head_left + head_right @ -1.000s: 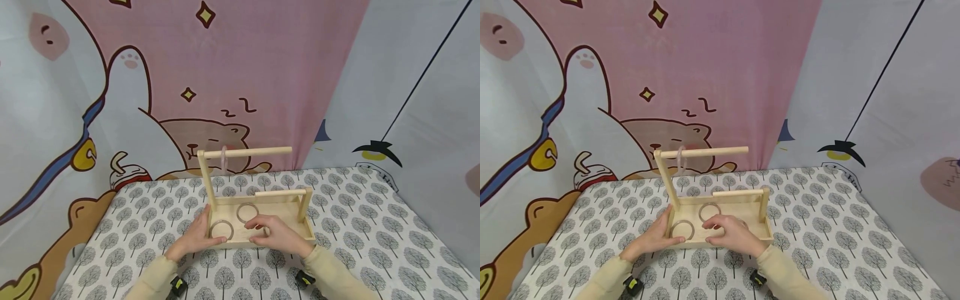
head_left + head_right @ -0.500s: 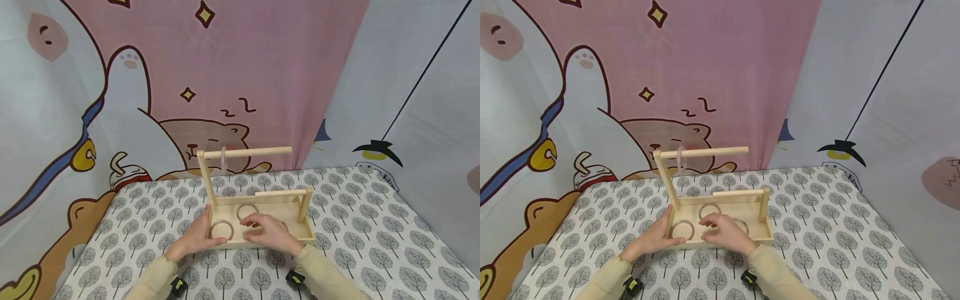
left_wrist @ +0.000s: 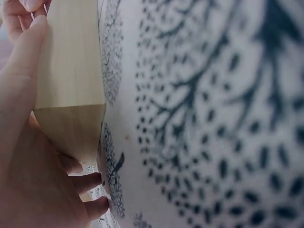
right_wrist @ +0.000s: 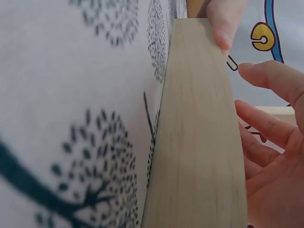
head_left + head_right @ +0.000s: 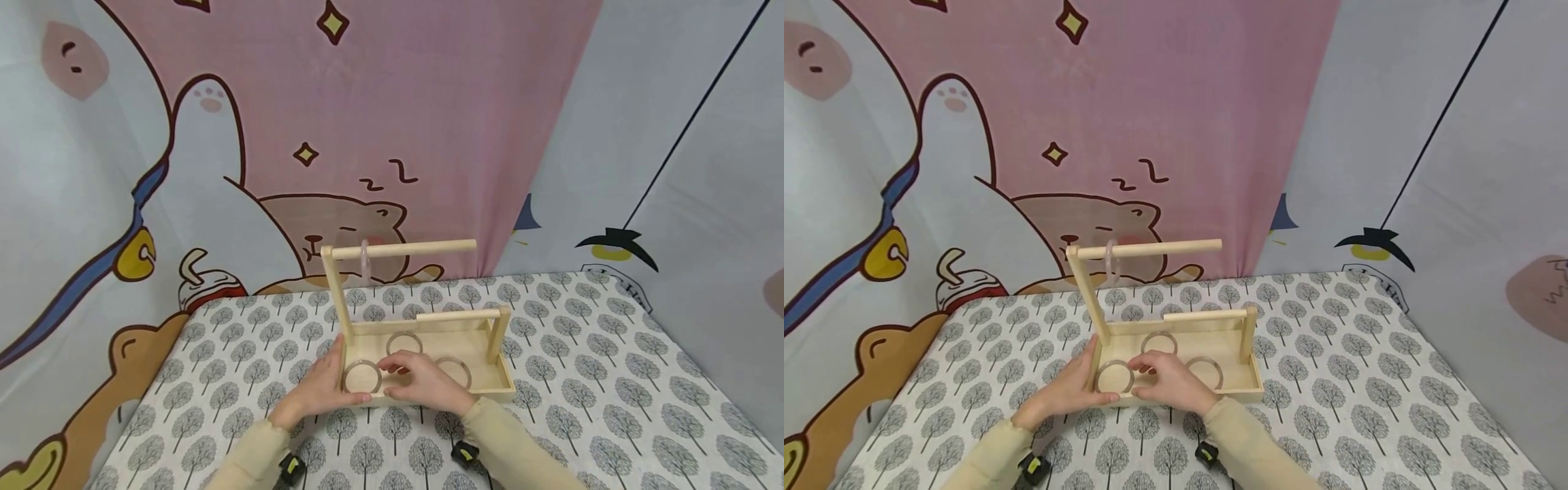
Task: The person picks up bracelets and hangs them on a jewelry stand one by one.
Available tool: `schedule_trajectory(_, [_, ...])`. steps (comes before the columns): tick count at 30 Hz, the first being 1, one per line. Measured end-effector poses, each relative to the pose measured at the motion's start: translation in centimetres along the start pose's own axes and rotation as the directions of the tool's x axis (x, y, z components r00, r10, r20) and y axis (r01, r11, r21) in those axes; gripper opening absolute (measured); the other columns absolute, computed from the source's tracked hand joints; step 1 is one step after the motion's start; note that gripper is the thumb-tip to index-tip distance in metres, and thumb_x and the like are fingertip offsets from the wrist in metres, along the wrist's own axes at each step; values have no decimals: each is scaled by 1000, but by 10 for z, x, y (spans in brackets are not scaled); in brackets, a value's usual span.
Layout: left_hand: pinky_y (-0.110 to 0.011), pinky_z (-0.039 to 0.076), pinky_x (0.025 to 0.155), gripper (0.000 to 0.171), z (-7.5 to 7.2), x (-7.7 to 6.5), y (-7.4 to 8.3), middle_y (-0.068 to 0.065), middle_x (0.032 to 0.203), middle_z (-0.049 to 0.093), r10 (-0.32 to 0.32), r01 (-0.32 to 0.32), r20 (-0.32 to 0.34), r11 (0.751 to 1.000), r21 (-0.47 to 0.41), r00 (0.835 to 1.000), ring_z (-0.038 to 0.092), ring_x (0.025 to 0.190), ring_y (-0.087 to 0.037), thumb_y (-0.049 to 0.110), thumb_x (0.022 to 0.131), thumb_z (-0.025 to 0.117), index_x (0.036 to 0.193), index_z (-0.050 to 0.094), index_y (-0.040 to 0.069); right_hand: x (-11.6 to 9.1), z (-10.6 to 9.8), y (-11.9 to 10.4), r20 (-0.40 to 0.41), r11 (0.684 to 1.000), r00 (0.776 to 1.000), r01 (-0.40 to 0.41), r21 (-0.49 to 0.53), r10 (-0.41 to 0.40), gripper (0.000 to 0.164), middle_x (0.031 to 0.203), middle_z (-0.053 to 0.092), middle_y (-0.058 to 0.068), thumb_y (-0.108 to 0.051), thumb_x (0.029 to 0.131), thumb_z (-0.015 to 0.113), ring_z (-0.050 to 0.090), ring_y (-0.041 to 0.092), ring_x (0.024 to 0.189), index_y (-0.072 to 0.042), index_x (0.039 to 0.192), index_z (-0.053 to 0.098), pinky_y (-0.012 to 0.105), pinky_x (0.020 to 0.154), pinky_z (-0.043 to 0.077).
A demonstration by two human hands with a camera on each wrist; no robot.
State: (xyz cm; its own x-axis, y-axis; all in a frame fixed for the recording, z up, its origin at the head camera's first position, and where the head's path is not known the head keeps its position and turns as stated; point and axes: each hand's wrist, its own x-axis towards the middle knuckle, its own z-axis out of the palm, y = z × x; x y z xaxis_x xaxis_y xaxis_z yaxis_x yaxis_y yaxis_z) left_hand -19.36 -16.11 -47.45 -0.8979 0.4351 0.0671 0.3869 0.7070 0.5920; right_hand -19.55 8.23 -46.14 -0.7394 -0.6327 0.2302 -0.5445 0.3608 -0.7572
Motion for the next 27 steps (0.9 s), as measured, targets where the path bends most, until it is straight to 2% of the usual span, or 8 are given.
schedule_trajectory(10, [-60,15,111,126,1,0,-2,-30,153,11,-9,8,16,1000,21,1000,20,139,-44,62,75,71,147,1,-14,14,10,4,-24,999,999,-30,-36,29,45,112,65,14,-9,76,78,64,26,96,2,117,63,31,84,54])
schedule_trajectory(14, [-62,15,110,125,0,0,-2,-30,153,10,-13,12,18,1000,19,1000,19,139,-44,61,76,71,147,1,-14,20,13,4,-3,998,998,-55,-23,55,48,113,65,13,-10,76,79,64,27,98,1,120,62,32,86,53])
schedule_trajectory(21, [-63,19,109,126,0,1,-2,-31,153,12,-4,4,11,1000,30,1000,21,138,-45,62,75,72,148,2,-14,32,19,4,31,988,987,-155,-20,156,55,115,65,10,-19,72,83,62,25,102,-4,122,63,32,88,52])
schedule_trajectory(27, [-64,22,107,127,0,1,-2,-31,152,16,14,-14,-4,999,33,1000,25,137,-45,62,74,73,148,2,-14,38,22,5,43,985,987,-151,-82,155,65,112,64,9,-22,71,85,58,20,95,-2,128,60,28,84,50])
